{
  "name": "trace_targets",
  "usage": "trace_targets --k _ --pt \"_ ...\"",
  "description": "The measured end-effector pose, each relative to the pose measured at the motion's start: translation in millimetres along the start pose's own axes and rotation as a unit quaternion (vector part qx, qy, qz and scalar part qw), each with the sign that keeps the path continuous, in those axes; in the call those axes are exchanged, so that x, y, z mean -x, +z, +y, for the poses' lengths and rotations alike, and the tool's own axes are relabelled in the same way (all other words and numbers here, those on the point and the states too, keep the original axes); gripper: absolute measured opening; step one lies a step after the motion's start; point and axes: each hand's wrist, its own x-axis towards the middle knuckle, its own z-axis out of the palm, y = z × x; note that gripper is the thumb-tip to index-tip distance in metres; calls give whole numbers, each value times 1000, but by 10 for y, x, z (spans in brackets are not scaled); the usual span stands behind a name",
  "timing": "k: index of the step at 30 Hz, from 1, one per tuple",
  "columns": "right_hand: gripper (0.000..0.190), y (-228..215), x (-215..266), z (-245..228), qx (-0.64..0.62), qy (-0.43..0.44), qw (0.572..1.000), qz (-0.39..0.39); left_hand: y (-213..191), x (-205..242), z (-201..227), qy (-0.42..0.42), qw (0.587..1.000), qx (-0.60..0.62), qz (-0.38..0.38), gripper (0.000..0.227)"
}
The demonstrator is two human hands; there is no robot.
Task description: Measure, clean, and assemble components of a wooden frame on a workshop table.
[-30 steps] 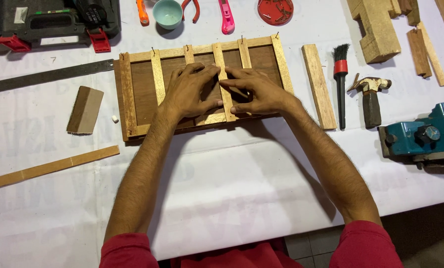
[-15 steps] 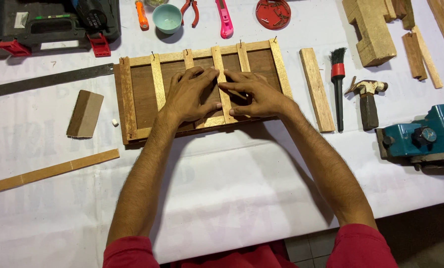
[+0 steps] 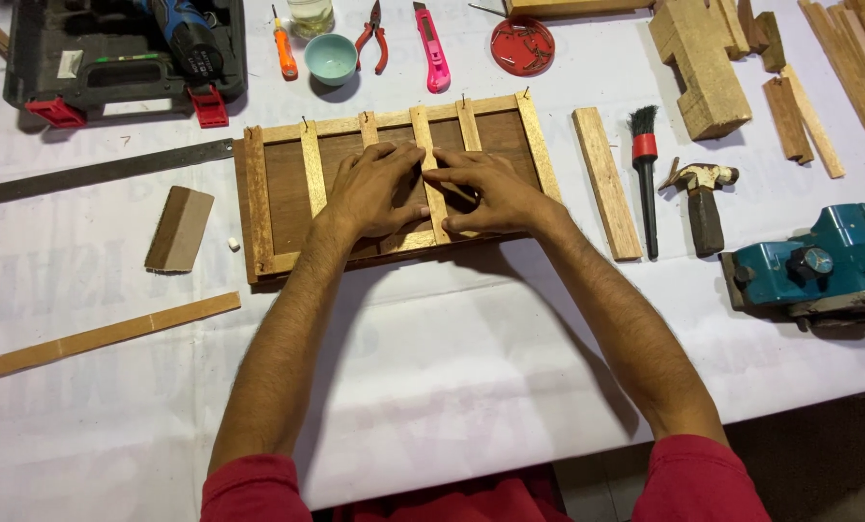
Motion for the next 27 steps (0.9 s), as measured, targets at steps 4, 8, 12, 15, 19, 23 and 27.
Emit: trace_targets --k 4,8,12,15,19,23,27 --pt "82 -24 -16 -50 20 4 1000 -5 -131 8 101 -3 1000 -22 -16 93" --pt "83 -51 -20 -60 25 -10 1000 -8 -296 58 272 -24 996 -55 -66 87" --pt "83 -20 -61 -63 60 17 998 -27 -236 3 283 -35 992 -87 -88 86" --pt "84 20 -60 0 67 -1 998 -21 -234 28 303 -41 992 -83 -87 84" --pt "80 -28 36 -135 75 -10 997 0 -209 25 313 -22 996 -67 -52 80" --pt "64 -88 245 -164 13 -26 995 95 -170 -33 370 48 996 -7 69 66" --pt "50 -271 615 -274 -8 -38 986 164 -260 -128 575 115 982 40 147 49"
